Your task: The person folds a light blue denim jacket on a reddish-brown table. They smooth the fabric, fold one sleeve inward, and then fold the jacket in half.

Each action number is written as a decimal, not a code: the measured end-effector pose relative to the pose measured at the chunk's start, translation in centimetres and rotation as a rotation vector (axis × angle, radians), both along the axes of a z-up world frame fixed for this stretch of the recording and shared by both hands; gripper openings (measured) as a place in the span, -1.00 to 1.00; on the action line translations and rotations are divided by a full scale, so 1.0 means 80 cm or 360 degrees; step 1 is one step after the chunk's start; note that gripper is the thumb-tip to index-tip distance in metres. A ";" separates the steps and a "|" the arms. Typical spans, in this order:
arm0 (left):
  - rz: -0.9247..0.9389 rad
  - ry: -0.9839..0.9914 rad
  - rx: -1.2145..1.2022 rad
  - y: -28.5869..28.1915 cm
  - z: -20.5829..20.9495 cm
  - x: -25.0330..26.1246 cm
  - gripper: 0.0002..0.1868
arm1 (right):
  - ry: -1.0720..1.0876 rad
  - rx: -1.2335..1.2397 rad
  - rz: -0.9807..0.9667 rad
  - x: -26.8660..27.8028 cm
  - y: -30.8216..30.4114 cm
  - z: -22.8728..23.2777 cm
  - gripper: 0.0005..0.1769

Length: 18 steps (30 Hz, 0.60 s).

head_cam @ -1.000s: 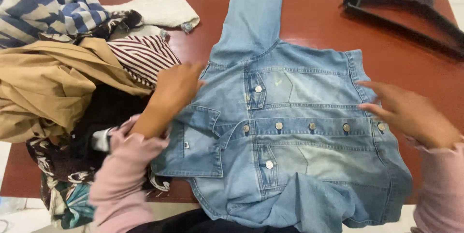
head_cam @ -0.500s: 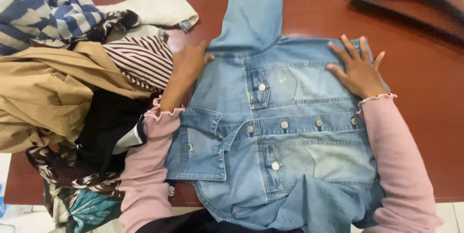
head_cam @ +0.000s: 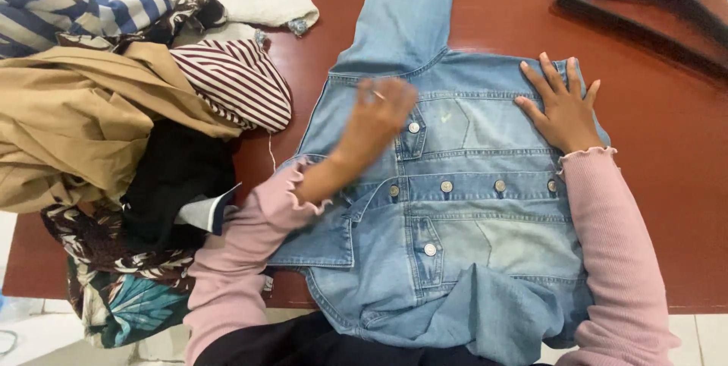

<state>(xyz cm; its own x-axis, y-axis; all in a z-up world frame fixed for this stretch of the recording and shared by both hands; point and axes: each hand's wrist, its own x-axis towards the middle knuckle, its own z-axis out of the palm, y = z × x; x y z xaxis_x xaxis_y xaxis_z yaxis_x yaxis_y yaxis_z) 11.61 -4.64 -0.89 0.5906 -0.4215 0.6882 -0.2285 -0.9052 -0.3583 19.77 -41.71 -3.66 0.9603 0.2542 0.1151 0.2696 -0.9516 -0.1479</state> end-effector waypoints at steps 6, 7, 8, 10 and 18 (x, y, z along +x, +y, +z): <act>-0.0787 0.0562 -0.0084 -0.018 -0.056 0.000 -0.47 | 0.0010 0.0036 -0.0020 -0.008 0.002 0.008 -0.21; -0.0825 0.0837 -0.0194 -0.009 -0.048 0.006 -0.48 | -0.0024 -0.0003 0.0025 -0.009 0.000 0.007 -0.27; -0.0860 0.1112 -0.0305 -0.001 -0.039 0.011 -0.48 | -0.0058 -0.0043 0.0071 -0.011 -0.001 0.006 -0.33; -0.0790 0.1047 -0.0269 0.004 -0.044 0.011 -0.39 | -0.0098 -0.0046 0.0077 -0.013 0.000 0.003 -0.33; -0.0653 0.0934 -0.0233 0.003 -0.064 0.020 -0.15 | -0.0520 -0.0129 0.0455 -0.066 0.084 0.033 -0.17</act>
